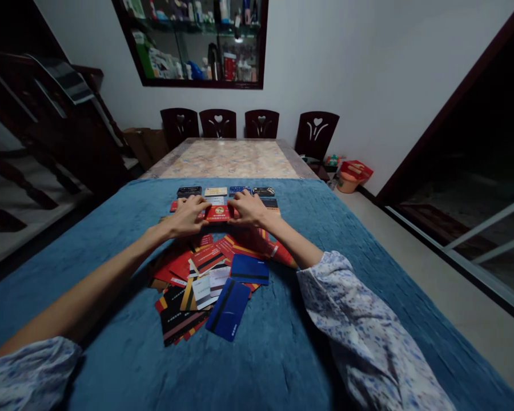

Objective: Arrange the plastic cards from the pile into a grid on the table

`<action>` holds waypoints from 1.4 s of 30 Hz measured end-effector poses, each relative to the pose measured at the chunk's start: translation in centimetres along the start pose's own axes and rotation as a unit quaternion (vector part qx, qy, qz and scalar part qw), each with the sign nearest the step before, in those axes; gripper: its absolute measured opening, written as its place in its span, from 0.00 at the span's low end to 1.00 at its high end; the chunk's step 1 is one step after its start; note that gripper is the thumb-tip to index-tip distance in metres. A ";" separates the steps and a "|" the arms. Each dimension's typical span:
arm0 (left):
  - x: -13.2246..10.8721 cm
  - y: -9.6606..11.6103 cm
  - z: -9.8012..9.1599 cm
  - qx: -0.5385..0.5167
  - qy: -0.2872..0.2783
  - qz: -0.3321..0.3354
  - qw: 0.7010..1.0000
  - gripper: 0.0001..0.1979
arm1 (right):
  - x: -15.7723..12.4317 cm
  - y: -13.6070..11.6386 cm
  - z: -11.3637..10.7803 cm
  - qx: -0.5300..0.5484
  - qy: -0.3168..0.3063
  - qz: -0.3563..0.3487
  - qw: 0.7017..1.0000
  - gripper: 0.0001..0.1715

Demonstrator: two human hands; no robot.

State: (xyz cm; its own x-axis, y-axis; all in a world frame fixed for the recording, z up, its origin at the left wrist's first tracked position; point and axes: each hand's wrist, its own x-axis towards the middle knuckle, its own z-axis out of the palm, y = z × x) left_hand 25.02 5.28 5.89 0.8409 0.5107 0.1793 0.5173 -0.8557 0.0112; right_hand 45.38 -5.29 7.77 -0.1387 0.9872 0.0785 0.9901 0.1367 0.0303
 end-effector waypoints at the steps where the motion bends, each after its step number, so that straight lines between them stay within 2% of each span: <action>1: -0.1 -0.3 0.0 0.002 -0.002 -0.002 1.000 0.18 | 0.3 -0.2 -0.1 -0.002 -0.002 -0.003 1.000 0.24; 8: -0.9 -3.0 0.1 -0.001 0.001 -0.014 1.000 0.23 | 2.5 -2.0 -0.4 -0.010 -0.013 -0.022 1.000 0.21; 16: -1.7 -5.9 0.1 -0.018 0.002 -0.044 0.999 0.25 | 5.5 -3.3 0.1 0.007 -0.013 -0.043 0.999 0.21; 25: -2.2 -8.1 -0.6 0.008 -0.033 -0.081 0.996 0.27 | 9.1 -4.7 0.5 -0.024 -0.019 -0.063 0.998 0.26; 31: -1.9 -9.9 -0.5 0.003 -0.048 -0.106 0.993 0.23 | 11.1 -5.6 0.7 -0.024 -0.021 -0.059 0.998 0.27; 42: -0.3 -12.8 0.2 -0.001 -0.068 -0.106 0.992 0.23 | 14.0 -6.5 0.8 -0.017 -0.039 -0.041 0.998 0.24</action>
State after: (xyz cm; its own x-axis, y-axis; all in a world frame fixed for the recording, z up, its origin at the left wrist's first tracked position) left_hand 18.16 16.14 5.51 0.7272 0.6853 0.0385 0.6844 -0.7282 0.0360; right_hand 37.05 7.75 7.86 -0.2154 0.9765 -0.0040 0.9742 0.2152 0.0682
